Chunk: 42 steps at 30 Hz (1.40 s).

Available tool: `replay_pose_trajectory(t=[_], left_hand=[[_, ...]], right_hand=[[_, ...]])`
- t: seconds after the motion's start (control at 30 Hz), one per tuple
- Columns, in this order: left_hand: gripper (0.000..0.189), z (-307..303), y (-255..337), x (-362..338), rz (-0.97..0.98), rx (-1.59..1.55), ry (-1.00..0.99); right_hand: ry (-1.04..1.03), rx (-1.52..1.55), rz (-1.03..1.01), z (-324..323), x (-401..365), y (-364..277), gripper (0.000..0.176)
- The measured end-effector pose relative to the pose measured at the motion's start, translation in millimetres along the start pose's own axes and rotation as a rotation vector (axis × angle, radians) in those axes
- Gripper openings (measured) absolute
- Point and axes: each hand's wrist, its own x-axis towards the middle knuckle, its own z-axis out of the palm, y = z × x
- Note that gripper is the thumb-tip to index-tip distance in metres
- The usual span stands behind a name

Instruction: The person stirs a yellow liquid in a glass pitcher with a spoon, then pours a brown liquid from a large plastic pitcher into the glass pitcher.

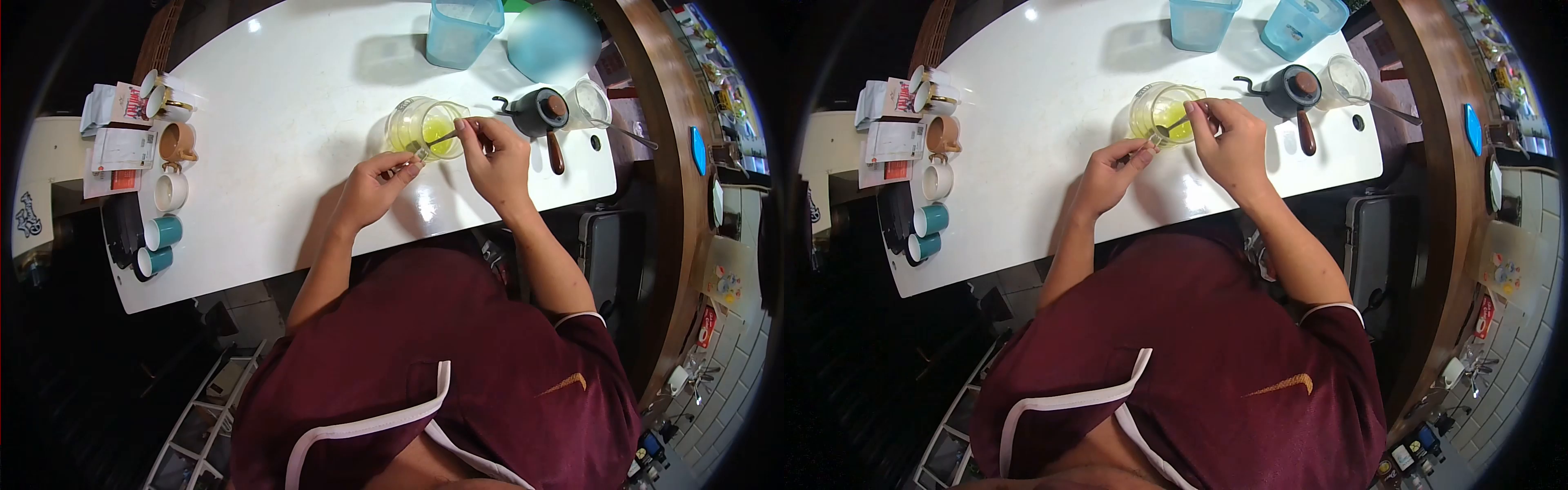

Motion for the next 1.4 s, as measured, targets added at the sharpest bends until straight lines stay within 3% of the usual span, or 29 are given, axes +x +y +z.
replay_pose_trajectory(t=[0.07, 0.27, 0.43, 0.57, 0.77, 0.83, 0.93, 1.07, 1.13, 1.4], left_hand=[[0.023, -1, 0, 0, -0.009, 0.004, -0.007], [0.023, -2, 2, 1, -0.027, -0.008, -0.001], [0.024, -2, 0, 3, -0.017, -0.002, 0.0], [0.024, -3, 2, 5, -0.039, 0.004, 0.011], [0.024, -3, 6, 5, -0.028, 0.005, -0.003], [0.024, -3, 5, 5, -0.015, 0.009, 0.0], [0.024, -3, 4, 5, -0.023, 0.022, 0.007], [0.024, -3, 5, 6, -0.02, 0.036, 0.004], [0.024, -3, 6, 5, -0.017, 0.05, 0.0], [0.025, 0, 14, 4, -0.009, 0.104, -0.009]], right_hand=[[0.026, 0.025, 0.061, 1, -1, 0, 0.012], [0.008, -0.093, -0.1, -4, 5, 6, 0.011], [0.011, -0.189, -0.409, -6, 18, 14, 0.009], [-0.055, -0.151, -0.433, -7, 24, 15, 0.009], [-0.159, -0.109, -0.331, -13, 21, 5, 0.01], [-0.15, -0.053, -0.094, -11, 18, 0, 0.011], [-0.089, -0.036, 0.053, -6, 14, -2, 0.012], [-0.07, -0.047, 0.06, -2, 13, 1, 0.011], [-0.023, -0.093, -0.129, -3, 13, 5, 0.009], [-0.008, -0.237, -0.448, -5, 20, 14, 0.009]])
